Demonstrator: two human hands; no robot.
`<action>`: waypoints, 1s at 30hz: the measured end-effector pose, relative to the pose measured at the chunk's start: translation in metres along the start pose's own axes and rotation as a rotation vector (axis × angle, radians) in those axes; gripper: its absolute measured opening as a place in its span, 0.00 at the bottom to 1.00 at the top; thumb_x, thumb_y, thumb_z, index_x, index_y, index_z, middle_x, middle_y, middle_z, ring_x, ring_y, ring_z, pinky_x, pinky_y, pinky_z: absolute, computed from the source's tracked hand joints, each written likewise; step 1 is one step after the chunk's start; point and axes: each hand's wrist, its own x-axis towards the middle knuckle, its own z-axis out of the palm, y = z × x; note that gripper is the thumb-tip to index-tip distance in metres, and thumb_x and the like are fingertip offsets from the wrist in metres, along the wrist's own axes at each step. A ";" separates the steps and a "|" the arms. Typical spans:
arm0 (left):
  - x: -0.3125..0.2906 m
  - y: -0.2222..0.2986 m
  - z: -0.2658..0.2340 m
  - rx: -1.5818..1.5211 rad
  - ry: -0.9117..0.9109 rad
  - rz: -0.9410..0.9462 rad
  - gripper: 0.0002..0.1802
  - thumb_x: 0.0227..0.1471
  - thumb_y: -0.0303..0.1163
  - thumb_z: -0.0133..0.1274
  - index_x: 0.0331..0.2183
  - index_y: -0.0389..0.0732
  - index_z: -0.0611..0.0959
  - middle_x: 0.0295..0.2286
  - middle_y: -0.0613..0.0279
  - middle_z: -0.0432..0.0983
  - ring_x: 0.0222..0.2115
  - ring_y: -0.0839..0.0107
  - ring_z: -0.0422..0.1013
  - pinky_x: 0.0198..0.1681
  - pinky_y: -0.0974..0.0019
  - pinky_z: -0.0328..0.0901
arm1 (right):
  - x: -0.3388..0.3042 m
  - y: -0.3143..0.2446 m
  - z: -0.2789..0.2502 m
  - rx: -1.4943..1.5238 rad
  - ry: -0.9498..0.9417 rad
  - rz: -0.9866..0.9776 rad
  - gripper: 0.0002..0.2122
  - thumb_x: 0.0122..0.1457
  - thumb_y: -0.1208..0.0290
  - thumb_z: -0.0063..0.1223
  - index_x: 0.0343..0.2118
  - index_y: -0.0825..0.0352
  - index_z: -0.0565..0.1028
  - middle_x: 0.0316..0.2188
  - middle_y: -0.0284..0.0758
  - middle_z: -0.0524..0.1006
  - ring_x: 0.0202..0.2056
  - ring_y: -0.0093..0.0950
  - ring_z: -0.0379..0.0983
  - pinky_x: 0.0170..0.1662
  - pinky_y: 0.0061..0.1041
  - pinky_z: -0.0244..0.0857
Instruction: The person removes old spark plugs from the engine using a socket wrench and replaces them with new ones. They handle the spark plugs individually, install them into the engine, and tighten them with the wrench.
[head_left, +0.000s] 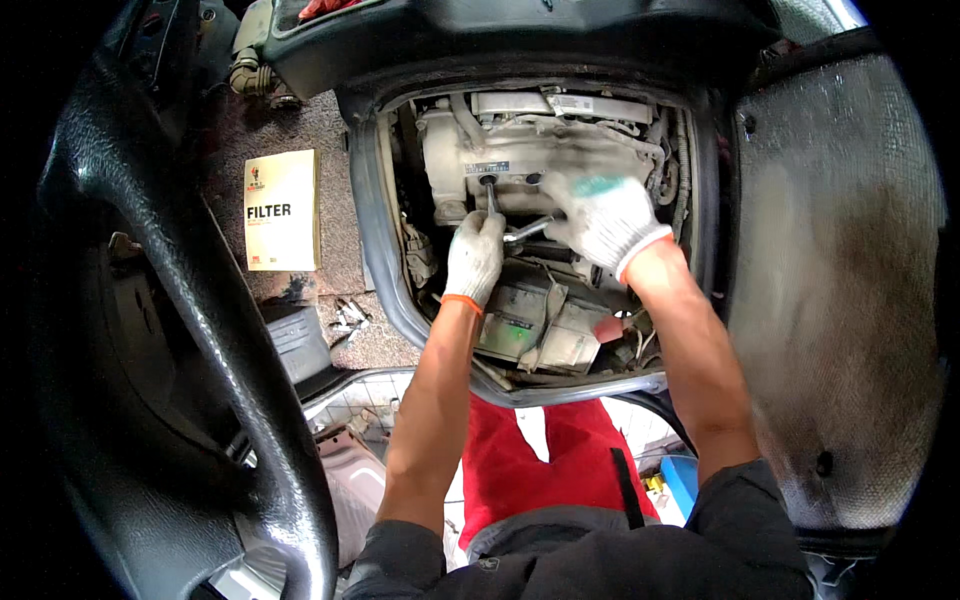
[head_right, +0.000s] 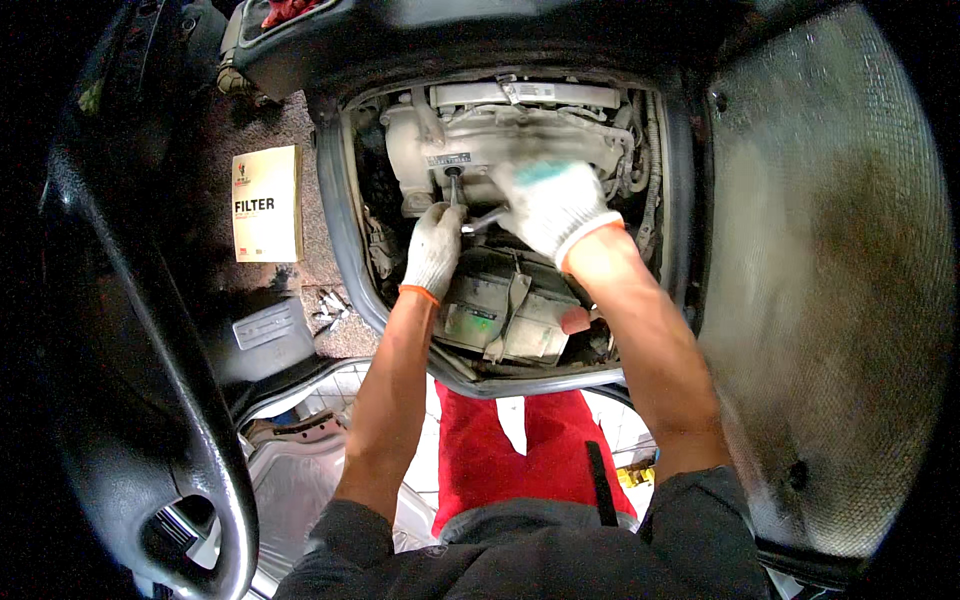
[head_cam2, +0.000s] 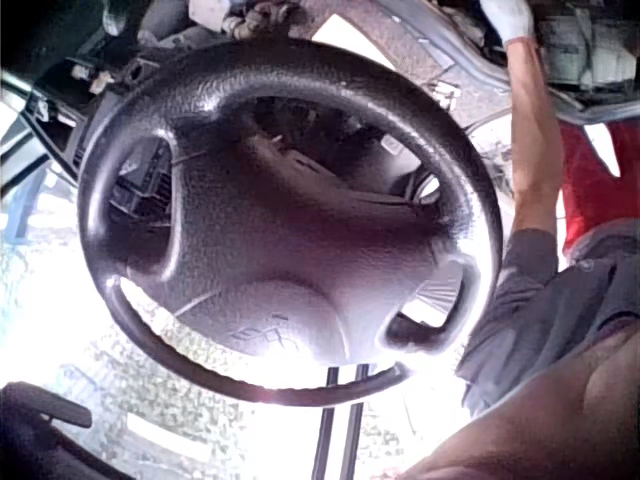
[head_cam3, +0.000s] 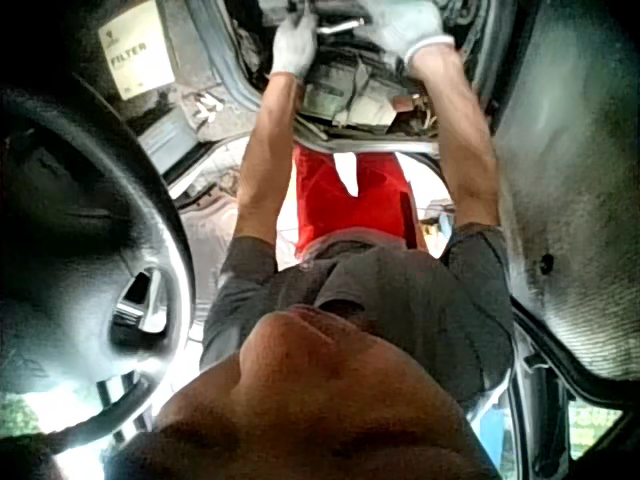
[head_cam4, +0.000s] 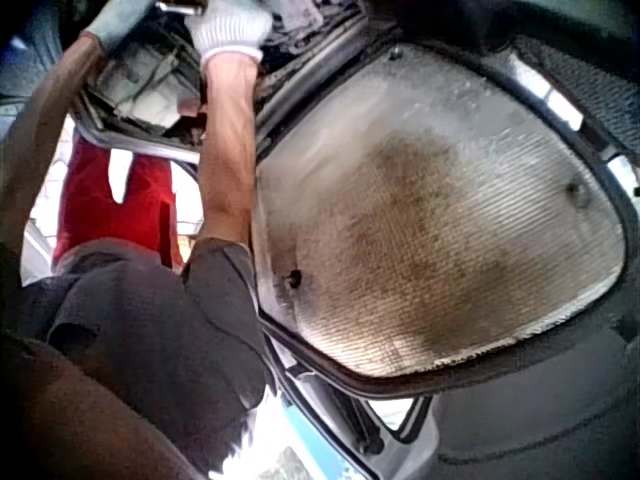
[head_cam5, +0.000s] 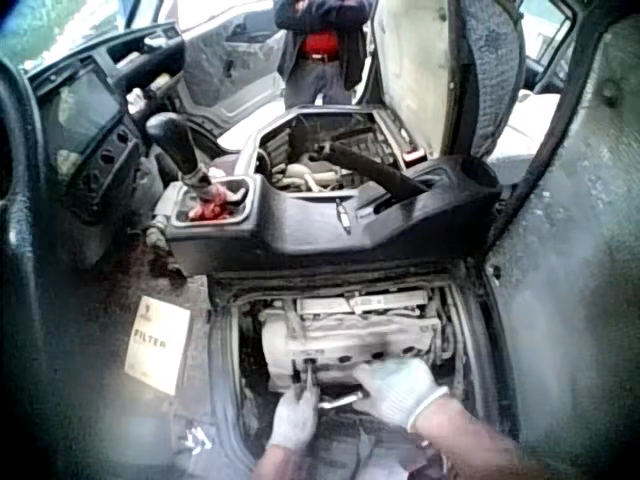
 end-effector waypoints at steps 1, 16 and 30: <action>-0.003 0.011 -0.001 -0.075 -0.024 -0.035 0.27 0.59 0.41 0.48 0.47 0.24 0.78 0.35 0.53 0.79 0.35 0.69 0.71 0.43 0.67 0.65 | 0.006 -0.001 -0.001 -0.078 0.096 -0.089 0.17 0.55 0.57 0.58 0.43 0.61 0.75 0.37 0.41 0.81 0.39 0.41 0.79 0.40 0.41 0.72; -0.009 -0.005 -0.003 -0.062 0.044 0.129 0.27 0.61 0.44 0.49 0.44 0.26 0.79 0.36 0.46 0.80 0.38 0.63 0.73 0.46 0.64 0.65 | -0.012 0.028 0.090 0.174 0.215 0.147 0.19 0.44 0.53 0.67 0.37 0.56 0.79 0.23 0.37 0.81 0.27 0.36 0.80 0.33 0.36 0.72; 0.006 0.001 0.003 -0.457 -0.134 -0.093 0.18 0.60 0.35 0.48 0.42 0.28 0.78 0.31 0.55 0.78 0.28 0.70 0.75 0.28 0.69 0.73 | 0.026 -0.011 -0.012 -0.363 0.113 -0.223 0.11 0.53 0.65 0.56 0.39 0.59 0.80 0.33 0.39 0.82 0.34 0.41 0.80 0.36 0.38 0.73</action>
